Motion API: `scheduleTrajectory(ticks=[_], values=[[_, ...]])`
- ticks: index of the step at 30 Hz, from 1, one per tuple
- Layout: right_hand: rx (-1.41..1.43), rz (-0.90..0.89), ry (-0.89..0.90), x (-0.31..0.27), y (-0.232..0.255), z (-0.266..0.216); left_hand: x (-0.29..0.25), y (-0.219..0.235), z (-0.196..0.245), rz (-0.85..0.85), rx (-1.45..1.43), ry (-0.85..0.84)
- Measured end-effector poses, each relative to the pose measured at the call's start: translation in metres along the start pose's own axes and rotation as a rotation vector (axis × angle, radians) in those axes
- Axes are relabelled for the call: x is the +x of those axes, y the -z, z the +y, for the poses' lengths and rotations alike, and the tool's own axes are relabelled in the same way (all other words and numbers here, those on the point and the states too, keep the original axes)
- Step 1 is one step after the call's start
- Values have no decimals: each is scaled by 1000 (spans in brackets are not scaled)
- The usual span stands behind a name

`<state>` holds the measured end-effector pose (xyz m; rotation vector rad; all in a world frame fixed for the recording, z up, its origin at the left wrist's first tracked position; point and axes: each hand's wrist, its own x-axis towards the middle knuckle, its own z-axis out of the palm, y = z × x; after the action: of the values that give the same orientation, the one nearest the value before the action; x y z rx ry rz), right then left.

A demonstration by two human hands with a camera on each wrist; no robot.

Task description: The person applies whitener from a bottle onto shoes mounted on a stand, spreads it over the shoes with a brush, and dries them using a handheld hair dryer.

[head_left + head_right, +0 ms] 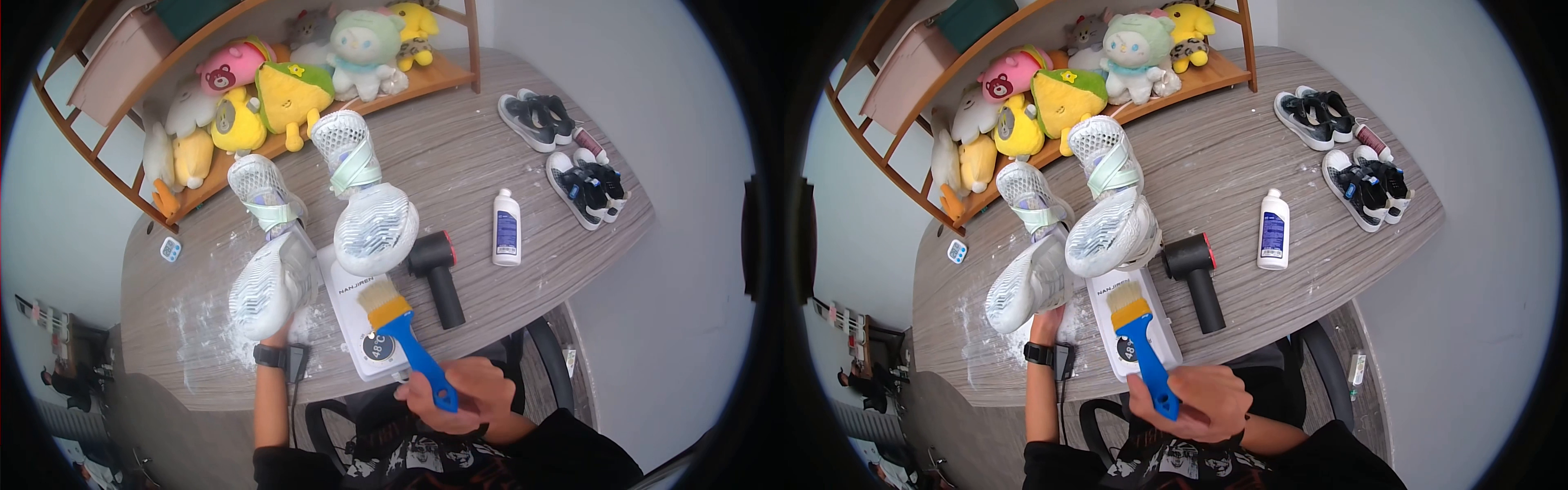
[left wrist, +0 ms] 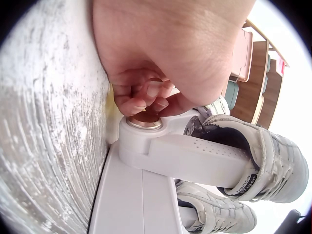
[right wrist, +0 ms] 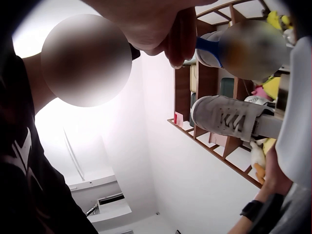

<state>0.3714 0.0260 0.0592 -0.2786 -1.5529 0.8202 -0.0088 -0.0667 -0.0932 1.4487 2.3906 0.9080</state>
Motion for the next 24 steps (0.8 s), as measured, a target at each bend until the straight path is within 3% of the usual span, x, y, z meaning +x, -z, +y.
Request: scheduleTrajectory(ticks=[17,19,24], values=[[469,-539,-626,2,37,-33,19,4,55,-39,-383,-40],[512,-543,-618,9,31,-38,16,5,58,-32,-438,-47],[311,149,-25,-28,-11,-36,27,9,74,-36,-552,-77]])
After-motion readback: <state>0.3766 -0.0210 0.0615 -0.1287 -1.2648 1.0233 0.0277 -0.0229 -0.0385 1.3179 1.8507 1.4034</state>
